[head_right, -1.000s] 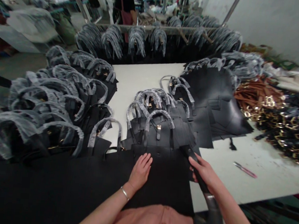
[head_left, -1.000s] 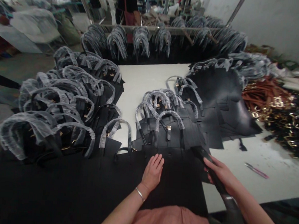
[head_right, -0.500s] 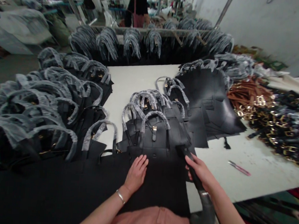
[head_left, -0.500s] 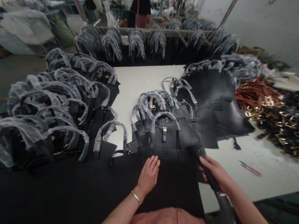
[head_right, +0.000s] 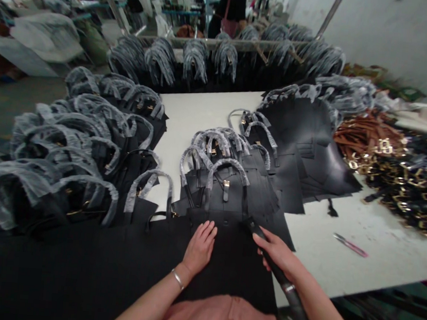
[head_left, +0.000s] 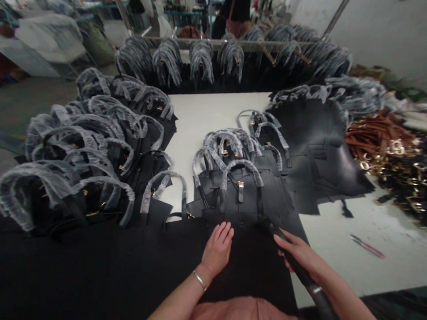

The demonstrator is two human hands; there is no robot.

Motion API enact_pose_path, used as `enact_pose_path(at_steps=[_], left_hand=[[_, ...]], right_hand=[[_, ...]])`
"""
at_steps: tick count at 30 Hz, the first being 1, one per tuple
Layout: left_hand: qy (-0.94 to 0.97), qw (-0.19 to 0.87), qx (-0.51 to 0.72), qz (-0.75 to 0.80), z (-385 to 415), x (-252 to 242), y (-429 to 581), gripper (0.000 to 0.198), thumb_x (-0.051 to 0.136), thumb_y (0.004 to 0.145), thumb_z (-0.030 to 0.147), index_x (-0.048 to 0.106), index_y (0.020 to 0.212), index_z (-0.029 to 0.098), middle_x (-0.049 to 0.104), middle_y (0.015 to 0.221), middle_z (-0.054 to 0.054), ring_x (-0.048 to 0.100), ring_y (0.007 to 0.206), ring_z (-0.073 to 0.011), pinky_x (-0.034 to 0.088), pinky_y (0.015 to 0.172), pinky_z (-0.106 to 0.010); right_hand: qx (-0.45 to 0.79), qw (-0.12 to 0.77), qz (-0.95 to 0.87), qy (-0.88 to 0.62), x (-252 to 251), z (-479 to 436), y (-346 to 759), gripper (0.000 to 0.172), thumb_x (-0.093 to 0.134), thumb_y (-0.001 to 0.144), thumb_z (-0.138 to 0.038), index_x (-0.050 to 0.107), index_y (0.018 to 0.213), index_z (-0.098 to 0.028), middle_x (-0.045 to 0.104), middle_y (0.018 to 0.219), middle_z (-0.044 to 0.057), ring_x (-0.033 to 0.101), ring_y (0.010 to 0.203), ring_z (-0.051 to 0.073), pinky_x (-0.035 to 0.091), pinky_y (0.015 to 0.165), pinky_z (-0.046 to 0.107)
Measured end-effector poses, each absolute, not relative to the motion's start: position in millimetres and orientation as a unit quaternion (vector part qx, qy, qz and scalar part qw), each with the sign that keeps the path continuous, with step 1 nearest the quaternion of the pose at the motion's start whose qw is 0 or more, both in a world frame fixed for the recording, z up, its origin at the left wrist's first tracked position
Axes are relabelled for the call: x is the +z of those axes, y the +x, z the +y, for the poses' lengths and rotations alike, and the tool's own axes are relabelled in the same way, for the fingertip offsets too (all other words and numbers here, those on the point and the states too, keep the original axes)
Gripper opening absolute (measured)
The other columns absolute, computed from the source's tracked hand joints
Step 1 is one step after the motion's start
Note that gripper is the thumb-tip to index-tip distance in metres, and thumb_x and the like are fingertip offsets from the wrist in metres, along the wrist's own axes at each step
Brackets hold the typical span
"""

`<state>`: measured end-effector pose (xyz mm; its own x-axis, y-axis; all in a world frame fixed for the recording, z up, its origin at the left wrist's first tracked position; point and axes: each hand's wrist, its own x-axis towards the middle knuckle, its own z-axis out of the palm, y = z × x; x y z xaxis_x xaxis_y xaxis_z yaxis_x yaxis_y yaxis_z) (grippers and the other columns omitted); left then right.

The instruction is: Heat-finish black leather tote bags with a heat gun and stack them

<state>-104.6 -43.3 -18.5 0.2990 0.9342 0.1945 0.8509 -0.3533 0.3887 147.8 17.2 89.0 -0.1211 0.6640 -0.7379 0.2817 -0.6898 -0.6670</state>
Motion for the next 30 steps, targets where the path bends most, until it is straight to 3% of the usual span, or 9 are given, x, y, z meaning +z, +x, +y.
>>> enact_pose_path(at_steps=[7, 12, 21, 26, 30], left_hand=[[0.803, 0.094, 0.191, 0.556, -43.6, -20.9, -106.4, 0.044, 0.039, 0.092, 0.011, 0.045, 0.135, 0.016, 0.043, 0.143, -0.01, 0.032, 0.138, -0.0236, 0.035, 0.112, -0.048], [0.797, 0.088, 0.195, 0.565, -43.9, -21.6, -101.6, 0.042, 0.041, 0.094, 0.016, 0.043, 0.136, 0.016, 0.043, 0.144, -0.009, 0.031, 0.138, -0.0238, 0.036, 0.111, -0.046], [0.805, 0.071, 0.223, 0.545, -36.4, -38.0, -11.1, 0.045, 0.049, 0.092, 0.025, 0.043, 0.134, 0.011, 0.041, 0.144, -0.013, 0.033, 0.137, -0.025, 0.039, 0.108, -0.043], [0.839, 0.077, 0.214, 0.493, -50.0, -39.9, -21.6, 0.043, 0.047, 0.093, 0.027, 0.045, 0.133, 0.011, 0.052, 0.135, -0.012, 0.043, 0.13, -0.0224, 0.033, 0.112, -0.042], [0.854, 0.08, 0.198, 0.474, -50.2, -34.6, -34.1, 0.04, 0.044, 0.095, 0.026, 0.046, 0.132, 0.011, 0.052, 0.135, -0.012, 0.042, 0.13, -0.0208, 0.029, 0.113, -0.039]], right_hand=[[0.613, 0.189, -0.396, -0.657, 88.6, 36.5, 134.9, 0.059, 0.062, 0.082, -0.049, 0.049, 0.132, -0.021, 0.055, 0.062, -0.004, 0.049, 0.038, 0.008, 0.04, 0.035, 0.02], [0.551, 0.243, -0.412, -0.684, 101.4, 31.8, 142.9, 0.066, 0.061, 0.082, -0.049, 0.04, 0.139, -0.025, 0.055, 0.065, -0.006, 0.051, 0.043, 0.009, 0.043, 0.04, 0.021], [0.571, 0.166, -0.472, -0.651, 98.9, 8.4, 137.5, 0.068, 0.059, 0.083, -0.05, 0.04, 0.141, -0.023, 0.058, 0.066, -0.004, 0.051, 0.04, 0.009, 0.041, 0.037, 0.021], [0.652, 0.128, -0.417, -0.621, 91.2, 10.1, 131.9, 0.063, 0.06, 0.083, -0.05, 0.044, 0.137, -0.022, 0.054, 0.062, -0.005, 0.047, 0.036, 0.008, 0.037, 0.032, 0.018], [0.691, 0.138, -0.392, -0.592, 81.5, 21.1, 126.9, 0.057, 0.059, 0.085, -0.048, 0.047, 0.133, -0.021, 0.055, 0.062, -0.004, 0.047, 0.036, 0.007, 0.038, 0.032, 0.018]])
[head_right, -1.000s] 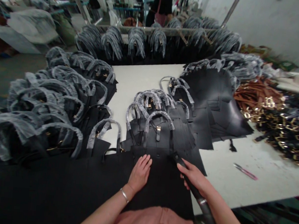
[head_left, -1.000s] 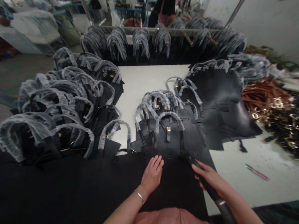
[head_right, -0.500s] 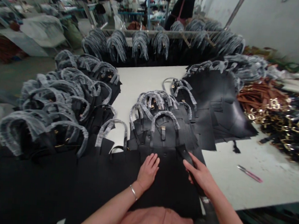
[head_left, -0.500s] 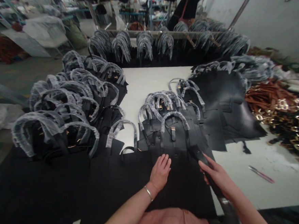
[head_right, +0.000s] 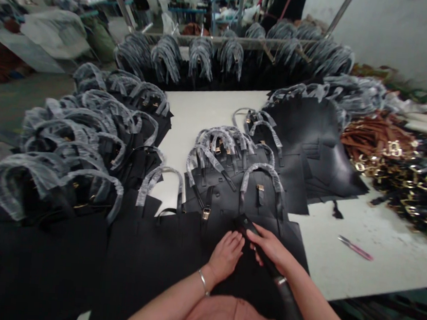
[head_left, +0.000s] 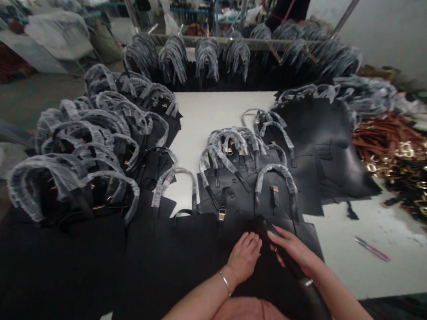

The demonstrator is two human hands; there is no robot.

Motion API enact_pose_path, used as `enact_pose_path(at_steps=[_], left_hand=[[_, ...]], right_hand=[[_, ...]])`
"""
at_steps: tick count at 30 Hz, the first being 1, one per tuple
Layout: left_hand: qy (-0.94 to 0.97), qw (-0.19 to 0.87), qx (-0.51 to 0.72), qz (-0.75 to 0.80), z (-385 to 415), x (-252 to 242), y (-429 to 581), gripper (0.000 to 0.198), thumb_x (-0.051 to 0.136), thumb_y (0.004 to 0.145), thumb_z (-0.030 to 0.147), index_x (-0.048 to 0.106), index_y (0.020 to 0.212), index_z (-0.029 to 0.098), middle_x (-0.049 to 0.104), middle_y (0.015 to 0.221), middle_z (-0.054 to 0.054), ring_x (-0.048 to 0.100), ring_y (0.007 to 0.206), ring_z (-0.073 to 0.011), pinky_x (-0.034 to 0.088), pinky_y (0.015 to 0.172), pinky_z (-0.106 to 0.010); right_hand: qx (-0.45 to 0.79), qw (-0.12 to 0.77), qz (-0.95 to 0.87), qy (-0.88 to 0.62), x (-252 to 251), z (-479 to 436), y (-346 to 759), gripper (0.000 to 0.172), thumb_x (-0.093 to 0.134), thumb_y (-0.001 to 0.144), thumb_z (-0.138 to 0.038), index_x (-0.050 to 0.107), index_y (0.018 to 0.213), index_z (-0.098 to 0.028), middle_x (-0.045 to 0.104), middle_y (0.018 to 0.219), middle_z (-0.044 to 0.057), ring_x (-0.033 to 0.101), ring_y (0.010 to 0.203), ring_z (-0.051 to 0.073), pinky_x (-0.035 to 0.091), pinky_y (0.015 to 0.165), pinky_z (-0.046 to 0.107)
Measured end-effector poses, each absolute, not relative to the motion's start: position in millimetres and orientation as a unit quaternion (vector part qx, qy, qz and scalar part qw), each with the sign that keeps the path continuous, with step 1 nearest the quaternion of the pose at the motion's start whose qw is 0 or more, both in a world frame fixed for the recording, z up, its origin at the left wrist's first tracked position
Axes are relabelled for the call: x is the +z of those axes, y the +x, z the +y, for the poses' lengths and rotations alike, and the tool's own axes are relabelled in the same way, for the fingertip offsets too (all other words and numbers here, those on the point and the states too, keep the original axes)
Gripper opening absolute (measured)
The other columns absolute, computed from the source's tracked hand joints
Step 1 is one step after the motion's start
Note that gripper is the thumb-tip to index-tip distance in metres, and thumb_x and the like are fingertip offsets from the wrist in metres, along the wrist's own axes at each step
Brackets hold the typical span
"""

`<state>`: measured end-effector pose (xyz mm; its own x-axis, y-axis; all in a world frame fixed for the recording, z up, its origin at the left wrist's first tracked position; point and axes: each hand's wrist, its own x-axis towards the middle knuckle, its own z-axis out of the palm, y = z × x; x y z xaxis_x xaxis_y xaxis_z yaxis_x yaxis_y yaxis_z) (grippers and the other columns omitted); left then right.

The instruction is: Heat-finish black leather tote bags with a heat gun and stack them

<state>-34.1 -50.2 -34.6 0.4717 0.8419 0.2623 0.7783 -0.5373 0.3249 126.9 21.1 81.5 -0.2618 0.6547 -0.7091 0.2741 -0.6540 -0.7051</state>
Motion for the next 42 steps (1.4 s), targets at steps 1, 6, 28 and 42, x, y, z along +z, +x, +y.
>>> enact_pose_path(at_steps=[1, 6, 28, 42], left_hand=[[0.854, 0.079, 0.196, 0.475, -49.4, -33.5, -34.5, 0.04, 0.043, 0.095, 0.026, 0.046, 0.132, 0.011, 0.052, 0.134, -0.012, 0.042, 0.13, -0.0209, 0.028, 0.113, -0.039], [0.853, 0.088, 0.195, 0.476, -47.3, -29.5, -32.5, 0.041, 0.045, 0.094, 0.026, 0.046, 0.131, 0.011, 0.053, 0.133, -0.011, 0.043, 0.128, -0.0208, 0.026, 0.114, -0.038], [0.853, 0.153, 0.228, 0.444, -43.8, -37.5, -29.8, 0.025, 0.044, 0.093, 0.018, 0.059, 0.112, 0.015, 0.063, 0.115, -0.006, 0.049, 0.12, -0.0177, 0.031, 0.112, -0.036], [0.843, 0.175, 0.247, 0.444, -42.7, -36.1, -31.6, 0.023, 0.044, 0.093, 0.018, 0.061, 0.107, 0.015, 0.063, 0.112, -0.006, 0.051, 0.116, -0.0196, 0.031, 0.112, -0.037]], right_hand=[[0.693, 0.145, -0.394, -0.586, 80.0, 24.1, 126.5, 0.055, 0.059, 0.085, -0.047, 0.048, 0.132, -0.021, 0.054, 0.062, -0.004, 0.047, 0.036, 0.007, 0.038, 0.032, 0.018], [0.698, 0.126, -0.392, -0.585, 81.8, 24.6, 140.2, 0.054, 0.059, 0.085, -0.049, 0.049, 0.13, -0.021, 0.055, 0.063, -0.004, 0.048, 0.037, 0.007, 0.039, 0.033, 0.017], [0.682, 0.091, -0.465, -0.558, 83.8, 48.4, 73.0, 0.062, 0.065, 0.078, -0.048, 0.054, 0.131, -0.018, 0.065, 0.065, -0.001, 0.055, 0.046, 0.012, 0.045, 0.044, 0.022], [0.646, 0.081, -0.503, -0.568, 80.4, 51.8, 63.1, 0.061, 0.063, 0.079, -0.049, 0.055, 0.13, -0.017, 0.066, 0.065, -0.001, 0.058, 0.052, 0.014, 0.049, 0.052, 0.024]])
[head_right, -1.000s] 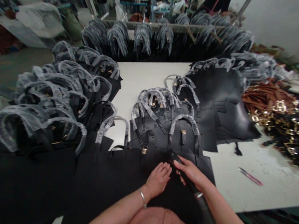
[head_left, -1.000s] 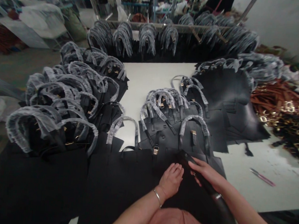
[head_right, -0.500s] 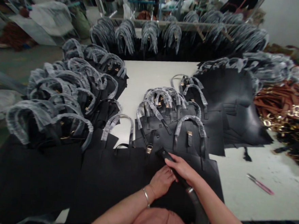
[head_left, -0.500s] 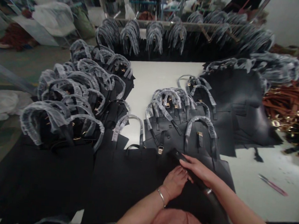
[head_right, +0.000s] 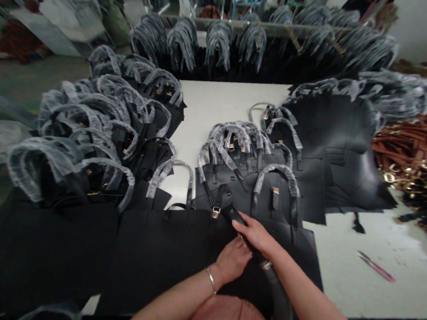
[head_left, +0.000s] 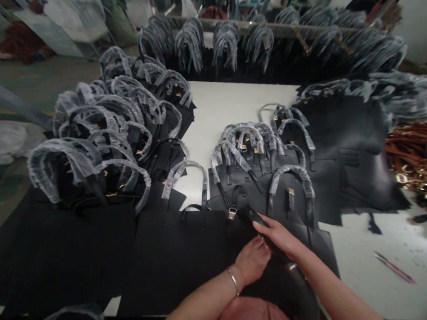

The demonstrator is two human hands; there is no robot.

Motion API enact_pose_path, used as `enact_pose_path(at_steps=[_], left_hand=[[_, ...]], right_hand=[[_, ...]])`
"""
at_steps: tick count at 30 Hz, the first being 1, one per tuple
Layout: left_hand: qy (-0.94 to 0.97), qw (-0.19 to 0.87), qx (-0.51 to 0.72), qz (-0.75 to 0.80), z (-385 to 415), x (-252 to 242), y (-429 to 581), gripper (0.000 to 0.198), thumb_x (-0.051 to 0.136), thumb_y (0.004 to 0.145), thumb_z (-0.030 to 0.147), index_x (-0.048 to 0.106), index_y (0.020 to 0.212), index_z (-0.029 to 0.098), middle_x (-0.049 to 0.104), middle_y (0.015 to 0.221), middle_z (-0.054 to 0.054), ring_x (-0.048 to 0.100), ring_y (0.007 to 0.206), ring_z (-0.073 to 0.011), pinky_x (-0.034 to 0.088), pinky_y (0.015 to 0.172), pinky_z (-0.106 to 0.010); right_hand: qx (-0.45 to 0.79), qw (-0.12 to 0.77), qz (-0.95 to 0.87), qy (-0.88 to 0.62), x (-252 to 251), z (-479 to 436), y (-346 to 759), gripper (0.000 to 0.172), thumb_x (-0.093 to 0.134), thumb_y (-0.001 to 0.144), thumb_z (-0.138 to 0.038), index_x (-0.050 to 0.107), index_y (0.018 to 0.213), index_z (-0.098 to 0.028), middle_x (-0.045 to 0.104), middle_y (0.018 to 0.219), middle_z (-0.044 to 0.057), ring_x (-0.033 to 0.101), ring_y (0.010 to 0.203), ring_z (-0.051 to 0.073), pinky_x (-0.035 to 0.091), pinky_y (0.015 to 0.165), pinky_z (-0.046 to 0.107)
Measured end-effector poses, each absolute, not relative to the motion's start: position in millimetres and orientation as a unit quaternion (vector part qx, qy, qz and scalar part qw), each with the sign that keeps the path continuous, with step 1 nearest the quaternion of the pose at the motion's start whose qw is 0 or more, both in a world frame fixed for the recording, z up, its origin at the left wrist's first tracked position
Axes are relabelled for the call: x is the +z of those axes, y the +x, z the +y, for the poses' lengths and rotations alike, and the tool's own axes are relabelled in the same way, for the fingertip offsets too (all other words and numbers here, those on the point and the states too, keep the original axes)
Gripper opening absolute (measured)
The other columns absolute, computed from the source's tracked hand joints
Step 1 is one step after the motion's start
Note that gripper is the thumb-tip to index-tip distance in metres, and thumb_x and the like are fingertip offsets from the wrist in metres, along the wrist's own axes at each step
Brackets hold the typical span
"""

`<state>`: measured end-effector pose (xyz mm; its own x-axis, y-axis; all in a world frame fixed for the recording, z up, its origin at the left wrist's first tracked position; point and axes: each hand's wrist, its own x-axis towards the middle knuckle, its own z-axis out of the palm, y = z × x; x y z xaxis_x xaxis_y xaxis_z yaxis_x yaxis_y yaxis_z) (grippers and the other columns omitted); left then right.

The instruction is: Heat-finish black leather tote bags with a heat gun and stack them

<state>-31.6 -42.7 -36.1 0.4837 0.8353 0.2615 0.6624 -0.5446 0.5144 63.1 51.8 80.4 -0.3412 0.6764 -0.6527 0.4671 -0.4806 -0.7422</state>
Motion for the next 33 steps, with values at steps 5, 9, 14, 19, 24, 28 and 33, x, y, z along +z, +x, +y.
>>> enact_pose_path(at_steps=[5, 9, 14, 19, 24, 28, 33], left_hand=[[0.842, 0.174, 0.241, 0.451, -42.9, -32.0, -32.7, 0.025, 0.043, 0.093, 0.018, 0.059, 0.112, 0.014, 0.062, 0.116, -0.006, 0.049, 0.119, -0.0188, 0.033, 0.111, -0.035], [0.847, 0.173, 0.234, 0.444, -42.3, -31.3, -33.5, 0.026, 0.043, 0.093, 0.017, 0.059, 0.113, 0.013, 0.062, 0.115, -0.006, 0.049, 0.119, -0.0191, 0.032, 0.111, -0.035], [0.854, 0.144, 0.226, 0.447, -43.5, -31.9, -35.0, 0.034, 0.041, 0.094, 0.018, 0.051, 0.125, 0.009, 0.057, 0.126, -0.009, 0.045, 0.125, -0.0193, 0.029, 0.114, -0.035], [0.853, 0.136, 0.22, 0.453, -44.4, -37.0, -33.0, 0.035, 0.042, 0.093, 0.018, 0.052, 0.125, 0.01, 0.058, 0.126, -0.009, 0.045, 0.125, -0.0192, 0.028, 0.114, -0.035], [0.856, 0.148, 0.218, 0.444, -41.4, -36.4, -31.7, 0.03, 0.045, 0.091, 0.018, 0.056, 0.119, 0.011, 0.06, 0.123, -0.009, 0.047, 0.124, -0.0195, 0.031, 0.112, -0.036], [0.852, 0.15, 0.231, 0.446, -41.7, -32.9, -33.8, 0.029, 0.042, 0.093, 0.017, 0.057, 0.117, 0.012, 0.059, 0.124, -0.009, 0.045, 0.125, -0.0191, 0.03, 0.112, -0.036], [0.848, 0.153, 0.231, 0.451, -43.8, -33.4, -34.6, 0.032, 0.044, 0.091, 0.018, 0.055, 0.121, 0.012, 0.059, 0.124, -0.009, 0.047, 0.123, -0.0202, 0.029, 0.113, -0.035]], right_hand=[[0.663, 0.026, -0.483, -0.571, 80.0, 37.3, 84.6, 0.072, 0.058, 0.081, -0.055, 0.042, 0.14, -0.017, 0.059, 0.055, -0.004, 0.046, 0.034, 0.01, 0.038, 0.034, 0.021], [0.634, 0.023, -0.508, -0.582, 79.4, 40.9, 83.0, 0.07, 0.058, 0.081, -0.053, 0.045, 0.139, -0.016, 0.059, 0.054, -0.004, 0.048, 0.035, 0.011, 0.039, 0.035, 0.022], [0.557, 0.104, -0.544, -0.619, 77.5, 72.5, 59.7, 0.066, 0.059, 0.082, -0.05, 0.044, 0.14, -0.024, 0.062, 0.062, -0.004, 0.054, 0.045, 0.012, 0.045, 0.048, 0.024], [0.612, 0.052, -0.517, -0.597, 83.3, 58.8, 85.4, 0.07, 0.058, 0.082, -0.051, 0.039, 0.142, -0.022, 0.058, 0.055, -0.005, 0.051, 0.039, 0.011, 0.039, 0.04, 0.021], [0.627, -0.005, -0.514, -0.585, 88.2, 58.2, 79.6, 0.071, 0.059, 0.082, -0.049, 0.037, 0.144, -0.019, 0.058, 0.049, -0.005, 0.051, 0.036, 0.013, 0.037, 0.038, 0.021], [0.605, 0.019, -0.532, -0.592, 91.9, 74.6, 63.3, 0.066, 0.064, 0.078, -0.043, 0.048, 0.138, -0.021, 0.063, 0.055, -0.004, 0.057, 0.043, 0.015, 0.044, 0.043, 0.024], [0.581, -0.066, -0.568, -0.579, 101.3, 63.1, 84.3, 0.069, 0.062, 0.08, -0.048, 0.044, 0.141, -0.021, 0.066, 0.062, -0.001, 0.057, 0.041, 0.014, 0.044, 0.042, 0.024]])
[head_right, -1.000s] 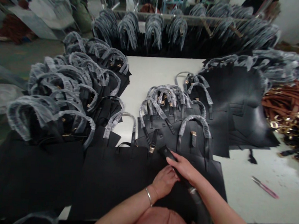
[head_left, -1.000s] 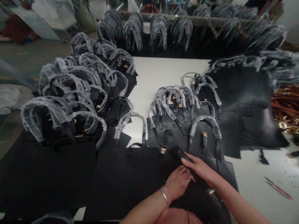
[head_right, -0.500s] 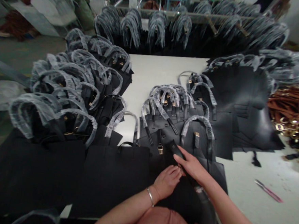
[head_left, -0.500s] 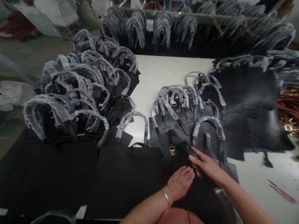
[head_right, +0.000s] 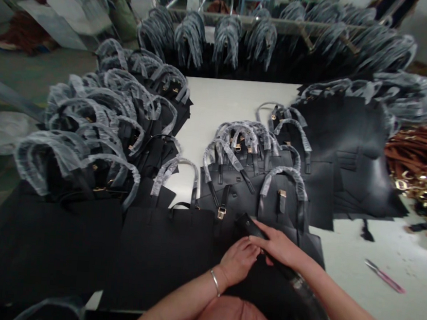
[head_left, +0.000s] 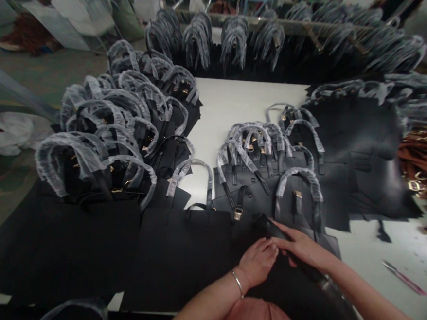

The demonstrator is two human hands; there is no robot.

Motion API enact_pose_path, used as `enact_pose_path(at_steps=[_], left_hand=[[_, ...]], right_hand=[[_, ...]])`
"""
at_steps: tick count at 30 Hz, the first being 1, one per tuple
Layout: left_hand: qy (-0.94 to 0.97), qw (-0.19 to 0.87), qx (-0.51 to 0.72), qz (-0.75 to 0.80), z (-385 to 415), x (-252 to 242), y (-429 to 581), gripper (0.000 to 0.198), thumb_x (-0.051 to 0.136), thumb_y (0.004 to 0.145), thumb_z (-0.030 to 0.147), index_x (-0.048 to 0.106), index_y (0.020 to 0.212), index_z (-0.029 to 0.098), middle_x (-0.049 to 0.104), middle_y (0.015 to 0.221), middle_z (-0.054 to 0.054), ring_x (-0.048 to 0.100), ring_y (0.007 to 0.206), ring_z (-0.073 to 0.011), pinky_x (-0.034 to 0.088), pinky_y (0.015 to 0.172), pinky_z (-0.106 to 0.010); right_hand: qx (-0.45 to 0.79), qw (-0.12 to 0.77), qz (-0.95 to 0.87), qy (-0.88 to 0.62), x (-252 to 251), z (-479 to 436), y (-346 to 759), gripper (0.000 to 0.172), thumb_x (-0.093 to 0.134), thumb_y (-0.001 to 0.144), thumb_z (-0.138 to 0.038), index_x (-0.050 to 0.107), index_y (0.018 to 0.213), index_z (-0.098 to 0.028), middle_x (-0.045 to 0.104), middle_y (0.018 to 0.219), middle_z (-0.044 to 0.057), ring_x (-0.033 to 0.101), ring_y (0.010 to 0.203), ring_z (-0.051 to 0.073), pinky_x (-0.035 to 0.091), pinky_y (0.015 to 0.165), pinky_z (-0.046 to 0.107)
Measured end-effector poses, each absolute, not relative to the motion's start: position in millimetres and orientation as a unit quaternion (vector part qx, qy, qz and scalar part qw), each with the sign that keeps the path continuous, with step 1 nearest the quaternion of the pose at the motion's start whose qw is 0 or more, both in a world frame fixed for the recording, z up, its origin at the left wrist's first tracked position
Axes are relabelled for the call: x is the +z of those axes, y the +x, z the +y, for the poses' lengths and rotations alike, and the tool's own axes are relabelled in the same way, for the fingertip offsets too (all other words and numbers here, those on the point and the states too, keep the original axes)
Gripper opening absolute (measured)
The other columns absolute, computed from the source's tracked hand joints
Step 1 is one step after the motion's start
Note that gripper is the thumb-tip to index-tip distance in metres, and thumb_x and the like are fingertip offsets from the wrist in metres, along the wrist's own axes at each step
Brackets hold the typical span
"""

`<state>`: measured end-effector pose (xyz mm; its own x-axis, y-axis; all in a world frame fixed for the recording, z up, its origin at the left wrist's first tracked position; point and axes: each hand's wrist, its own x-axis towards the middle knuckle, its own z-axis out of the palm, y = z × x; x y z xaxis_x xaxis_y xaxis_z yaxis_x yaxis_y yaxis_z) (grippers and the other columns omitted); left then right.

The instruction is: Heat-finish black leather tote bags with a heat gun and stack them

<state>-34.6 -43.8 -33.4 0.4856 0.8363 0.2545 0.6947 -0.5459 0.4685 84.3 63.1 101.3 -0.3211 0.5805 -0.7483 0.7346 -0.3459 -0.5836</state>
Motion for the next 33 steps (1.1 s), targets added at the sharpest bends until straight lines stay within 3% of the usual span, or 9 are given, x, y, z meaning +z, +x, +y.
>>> enact_pose_path(at_steps=[3, 7, 12, 17, 20, 24, 26, 29, 33], left_hand=[[0.851, 0.169, 0.217, 0.447, -42.2, -33.4, -33.4, 0.028, 0.046, 0.091, 0.017, 0.058, 0.115, 0.013, 0.062, 0.116, -0.008, 0.049, 0.118, -0.0193, 0.031, 0.111, -0.035], [0.851, 0.18, 0.211, 0.446, -40.0, -30.8, -32.9, 0.023, 0.046, 0.09, 0.016, 0.061, 0.107, 0.014, 0.065, 0.108, -0.007, 0.051, 0.114, -0.0183, 0.032, 0.11, -0.035], [0.849, 0.159, 0.22, 0.454, -41.7, -25.0, -37.0, 0.033, 0.043, 0.092, 0.017, 0.051, 0.124, 0.01, 0.057, 0.125, -0.008, 0.044, 0.125, -0.0171, 0.027, 0.114, -0.033], [0.85, 0.156, 0.219, 0.453, -42.8, -27.7, -36.7, 0.034, 0.042, 0.093, 0.016, 0.052, 0.124, 0.01, 0.058, 0.125, -0.009, 0.044, 0.125, -0.0176, 0.026, 0.114, -0.033], [0.846, 0.179, 0.218, 0.453, -42.5, -31.7, -34.5, 0.032, 0.046, 0.091, 0.016, 0.054, 0.121, 0.013, 0.062, 0.119, -0.007, 0.048, 0.12, -0.0179, 0.029, 0.112, -0.034], [0.842, 0.209, 0.231, 0.441, -41.6, -34.7, -32.9, 0.023, 0.046, 0.09, 0.016, 0.061, 0.107, 0.018, 0.064, 0.112, -0.003, 0.05, 0.117, -0.0186, 0.03, 0.111, -0.034], [0.843, 0.207, 0.231, 0.44, -41.5, -35.3, -32.6, 0.021, 0.046, 0.09, 0.016, 0.063, 0.102, 0.018, 0.065, 0.108, -0.004, 0.051, 0.116, -0.0205, 0.03, 0.111, -0.036], [0.846, 0.177, 0.219, 0.453, -42.0, -34.4, -33.1, 0.027, 0.044, 0.09, 0.016, 0.06, 0.113, 0.013, 0.063, 0.115, -0.008, 0.051, 0.117, -0.0212, 0.03, 0.111, -0.038], [0.854, 0.143, 0.208, 0.456, -43.0, -30.2, -35.2, 0.036, 0.04, 0.094, 0.018, 0.05, 0.127, 0.01, 0.056, 0.129, -0.01, 0.044, 0.126, -0.0175, 0.027, 0.113, -0.034]], right_hand=[[-0.545, 0.068, 0.603, 0.578, 97.9, 54.7, 86.0, 0.07, 0.062, 0.08, -0.049, 0.044, 0.141, -0.021, 0.07, 0.071, 0.002, 0.063, 0.05, 0.018, 0.049, 0.051, 0.028], [-0.498, -0.022, 0.63, 0.595, 84.6, 66.4, 58.8, 0.061, 0.069, 0.074, -0.041, 0.059, 0.129, -0.018, 0.073, 0.092, 0.007, 0.068, 0.088, 0.025, 0.051, 0.081, 0.032], [-0.505, -0.059, 0.591, 0.627, 85.3, 85.9, 50.0, 0.063, 0.054, 0.085, -0.05, 0.042, 0.142, -0.024, 0.065, 0.059, -0.002, 0.064, 0.05, 0.019, 0.051, 0.052, 0.029], [-0.548, -0.015, 0.573, 0.609, 101.8, 63.0, 82.8, 0.07, 0.058, 0.083, -0.05, 0.038, 0.144, -0.023, 0.06, 0.052, -0.005, 0.058, 0.041, 0.016, 0.046, 0.04, 0.025], [-0.57, 0.051, 0.576, 0.584, 102.8, 42.3, 89.9, 0.068, 0.058, 0.083, -0.049, 0.041, 0.142, -0.02, 0.06, 0.05, -0.004, 0.058, 0.04, 0.016, 0.045, 0.038, 0.024], [-0.575, 0.042, 0.574, 0.582, 92.2, 40.0, 73.6, 0.066, 0.054, 0.085, -0.048, 0.041, 0.143, -0.018, 0.062, 0.05, -0.003, 0.058, 0.041, 0.018, 0.045, 0.039, 0.026], [-0.552, 0.006, 0.599, 0.58, 87.2, 50.5, 61.1, 0.063, 0.062, 0.08, -0.045, 0.051, 0.136, -0.019, 0.068, 0.062, 0.0, 0.065, 0.056, 0.02, 0.051, 0.05, 0.028], [-0.505, -0.058, 0.63, 0.588, 86.8, 69.7, 51.7, 0.056, 0.068, 0.076, -0.041, 0.061, 0.126, -0.019, 0.072, 0.08, 0.004, 0.067, 0.074, 0.021, 0.053, 0.068, 0.029], [-0.513, -0.114, 0.559, 0.641, 99.4, 79.4, 77.1, 0.068, 0.057, 0.084, -0.048, 0.039, 0.144, -0.022, 0.061, 0.058, -0.003, 0.057, 0.044, 0.015, 0.048, 0.044, 0.026]])
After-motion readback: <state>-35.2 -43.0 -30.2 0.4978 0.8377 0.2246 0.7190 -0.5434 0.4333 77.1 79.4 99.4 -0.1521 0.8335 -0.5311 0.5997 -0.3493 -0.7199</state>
